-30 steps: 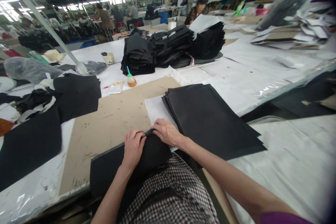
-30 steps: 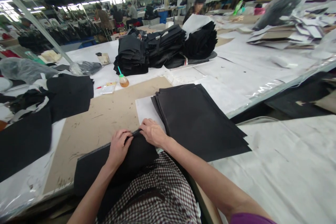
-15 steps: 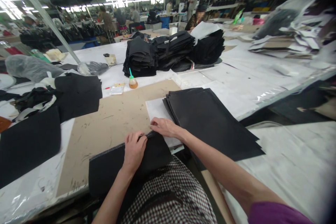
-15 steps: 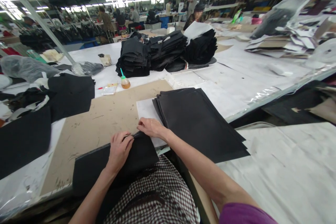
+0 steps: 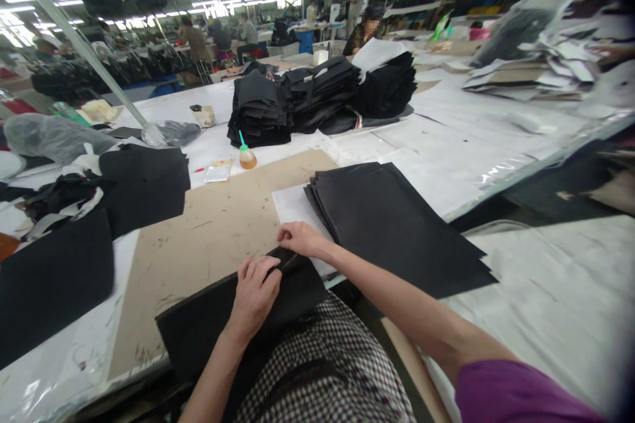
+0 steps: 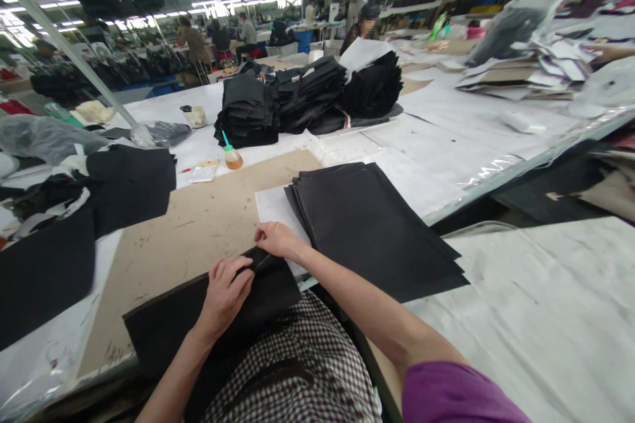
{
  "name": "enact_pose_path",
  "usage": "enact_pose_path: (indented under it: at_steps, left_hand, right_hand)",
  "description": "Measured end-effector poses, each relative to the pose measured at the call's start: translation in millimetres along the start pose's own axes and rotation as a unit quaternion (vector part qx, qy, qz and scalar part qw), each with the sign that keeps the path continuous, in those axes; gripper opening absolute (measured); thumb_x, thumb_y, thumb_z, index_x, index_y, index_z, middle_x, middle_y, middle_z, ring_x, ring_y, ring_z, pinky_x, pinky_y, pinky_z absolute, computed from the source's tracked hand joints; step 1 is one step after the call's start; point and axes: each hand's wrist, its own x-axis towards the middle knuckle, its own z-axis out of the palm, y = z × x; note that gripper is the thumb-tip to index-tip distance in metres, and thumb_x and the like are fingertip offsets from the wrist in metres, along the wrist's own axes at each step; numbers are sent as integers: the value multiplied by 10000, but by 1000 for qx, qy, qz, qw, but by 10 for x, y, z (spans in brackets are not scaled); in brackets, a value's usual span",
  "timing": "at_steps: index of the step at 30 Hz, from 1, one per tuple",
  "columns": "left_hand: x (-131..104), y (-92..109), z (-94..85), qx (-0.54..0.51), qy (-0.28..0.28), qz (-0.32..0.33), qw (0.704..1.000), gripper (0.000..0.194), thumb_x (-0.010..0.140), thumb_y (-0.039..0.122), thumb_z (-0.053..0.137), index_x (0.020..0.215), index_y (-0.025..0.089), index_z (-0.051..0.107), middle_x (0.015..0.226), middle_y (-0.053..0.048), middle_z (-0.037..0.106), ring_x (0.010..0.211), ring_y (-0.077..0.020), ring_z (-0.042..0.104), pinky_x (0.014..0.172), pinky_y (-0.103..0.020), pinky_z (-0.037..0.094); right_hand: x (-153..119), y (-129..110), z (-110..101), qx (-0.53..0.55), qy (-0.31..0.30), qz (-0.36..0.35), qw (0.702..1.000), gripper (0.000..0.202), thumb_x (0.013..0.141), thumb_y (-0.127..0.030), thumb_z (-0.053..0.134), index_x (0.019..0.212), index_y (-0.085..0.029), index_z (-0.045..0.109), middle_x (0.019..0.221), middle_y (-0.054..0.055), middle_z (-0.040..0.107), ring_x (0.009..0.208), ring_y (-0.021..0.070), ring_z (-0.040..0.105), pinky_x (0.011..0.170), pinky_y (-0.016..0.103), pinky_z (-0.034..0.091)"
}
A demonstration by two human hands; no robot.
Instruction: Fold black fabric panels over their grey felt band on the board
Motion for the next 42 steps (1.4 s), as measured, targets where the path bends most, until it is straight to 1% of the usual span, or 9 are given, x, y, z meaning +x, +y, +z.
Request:
enact_pose_path:
  at_steps: [5,8,11,15,22,26,29,37,42]
  left_hand:
    - [-55,-102,-49,-52,-60,-17,997,136,980,131,452,998,215,557,1161,-69,675,1044,-177,626,1011,-423,386]
    - [-37,-112,-52,-66,-79,-35,994,122,991,145,439,989,215,539,1066,-45,687,981,-168,627,993,-417,386]
    - [-15,-80,-62,-58,-80,-42,994,118,990,149,444,991,217,540,1038,-37,686,966,-174,628,993,-427,386]
    - [-10,-42,-67,-48,-69,-42,996,152,975,130,439,982,231,552,1007,-32,693,933,-190,649,973,-450,421]
    - [-54,-127,42,-121,-34,-92,988,293,931,163,505,1204,271,514,1101,-68,688,1014,-237,666,1013,-499,462]
    - [0,-187,-40,-141,-79,-154,975,727,878,191,627,1497,241,248,1171,-80,676,1097,-239,635,1106,-513,403]
    - [-19,-299,-201,-124,-131,-155,971,729,869,223,670,1490,250,289,1145,-57,686,1082,-226,642,1148,-541,348]
    - [-1011,-1036,-817,42,-111,-136,984,550,926,360,635,1419,284,403,1097,-39,716,1029,-230,672,1120,-553,382]
    - [-1493,-1361,-1296,134,-66,-191,970,414,985,366,528,1373,236,466,782,19,680,748,-175,662,968,-450,495]
  right_hand:
    - [103,53,-51,66,-14,2,998,158,731,-152,703,886,-158,734,809,15,723,769,142,656,695,222,469]
    - [65,-9,-162,107,5,3,994,214,894,-274,579,978,-127,709,899,62,736,813,142,667,721,228,486]
    - [-210,-188,-266,101,64,-14,993,364,999,-396,411,1016,-149,678,955,75,727,858,155,660,775,261,478]
    - [-748,-349,-179,-4,107,-45,993,449,912,-554,549,1187,-207,627,976,61,705,906,215,656,807,324,475]
    - [-800,-128,275,69,111,14,991,538,721,-224,650,1245,-295,552,998,22,723,935,257,689,841,377,522]
    - [-674,-44,382,95,117,0,989,466,738,-257,575,1202,-296,573,1114,37,718,1051,276,674,928,410,505]
    - [-623,11,421,71,105,13,992,442,754,-294,532,1192,-258,577,1126,40,716,1084,258,665,956,375,477]
    - [-578,114,472,20,97,29,995,380,780,-381,504,1130,-264,595,993,37,736,958,267,692,846,370,488]
    - [-512,220,486,38,83,10,996,386,781,-469,510,1098,-286,631,984,35,746,958,291,698,862,391,511]
